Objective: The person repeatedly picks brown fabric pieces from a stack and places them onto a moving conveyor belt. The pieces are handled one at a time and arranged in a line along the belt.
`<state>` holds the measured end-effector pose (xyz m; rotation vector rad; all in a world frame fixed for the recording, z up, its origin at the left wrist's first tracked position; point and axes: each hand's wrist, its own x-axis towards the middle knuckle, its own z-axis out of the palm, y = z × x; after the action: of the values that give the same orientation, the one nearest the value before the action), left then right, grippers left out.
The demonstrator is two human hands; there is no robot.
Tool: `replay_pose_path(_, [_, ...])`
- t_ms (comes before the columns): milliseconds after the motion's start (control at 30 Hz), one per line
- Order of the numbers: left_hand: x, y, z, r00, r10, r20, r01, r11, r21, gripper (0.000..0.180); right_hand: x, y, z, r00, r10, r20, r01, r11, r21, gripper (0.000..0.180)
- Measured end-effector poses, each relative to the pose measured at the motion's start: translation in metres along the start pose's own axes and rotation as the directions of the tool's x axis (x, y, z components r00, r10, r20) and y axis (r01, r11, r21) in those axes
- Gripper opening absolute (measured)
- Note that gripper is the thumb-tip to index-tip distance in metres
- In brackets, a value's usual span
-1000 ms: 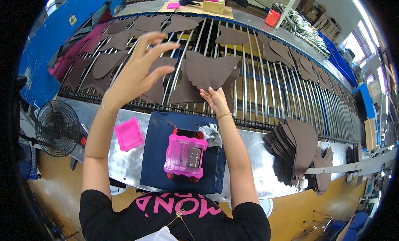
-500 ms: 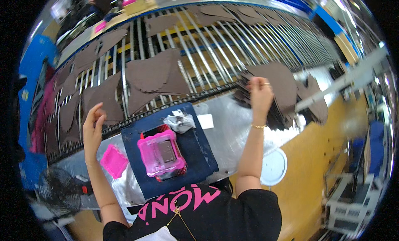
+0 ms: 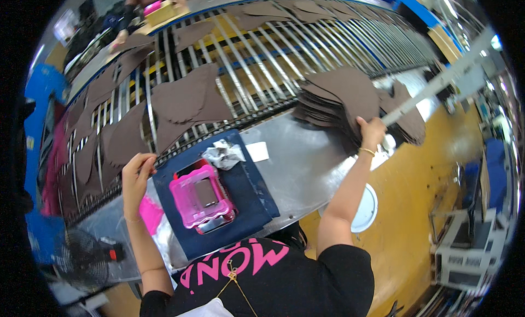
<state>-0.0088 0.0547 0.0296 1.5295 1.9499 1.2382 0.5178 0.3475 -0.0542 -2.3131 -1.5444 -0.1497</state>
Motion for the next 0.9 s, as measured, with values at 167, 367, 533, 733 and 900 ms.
replay_pose_path(167, [-0.009, -0.001, -0.009, 1.0, 0.014, -0.002, -0.014, 0.999, 0.032, 0.011, -0.007, -0.019, -0.018, 0.992, -0.124, 0.014, 0.116, 0.961, 0.251, 0.034])
replay_pose_path(367, [-0.017, 0.001, -0.012, 0.991, 0.131, -0.04, -0.127, 0.988, 0.089, 0.018, -0.05, -0.092, -0.094, 0.872, -0.315, -0.375, 0.483, 0.685, 0.546, 0.026])
replay_pose_path(533, [-0.013, 0.012, 0.009, 0.935, 0.226, -0.272, -0.2, 0.973, 0.117, 0.05, -0.133, -0.169, -0.14, 0.911, -0.403, -0.088, 0.182, 0.201, 0.963, 0.026])
replay_pose_path(733, [-0.031, 0.022, -0.033, 0.967, -0.235, -0.099, 0.127, 0.782, -0.61, 0.041, -0.215, -0.211, -0.117, 0.683, -0.714, -0.154, 0.109, -0.109, 0.988, 0.025])
replay_pose_path(900, [-0.084, 0.021, -0.094, 0.887, -0.2, -0.416, 0.037, 0.929, -0.368, 0.021, -0.247, -0.222, -0.114, 0.356, -0.927, -0.122, 0.189, -0.057, 0.98, 0.022])
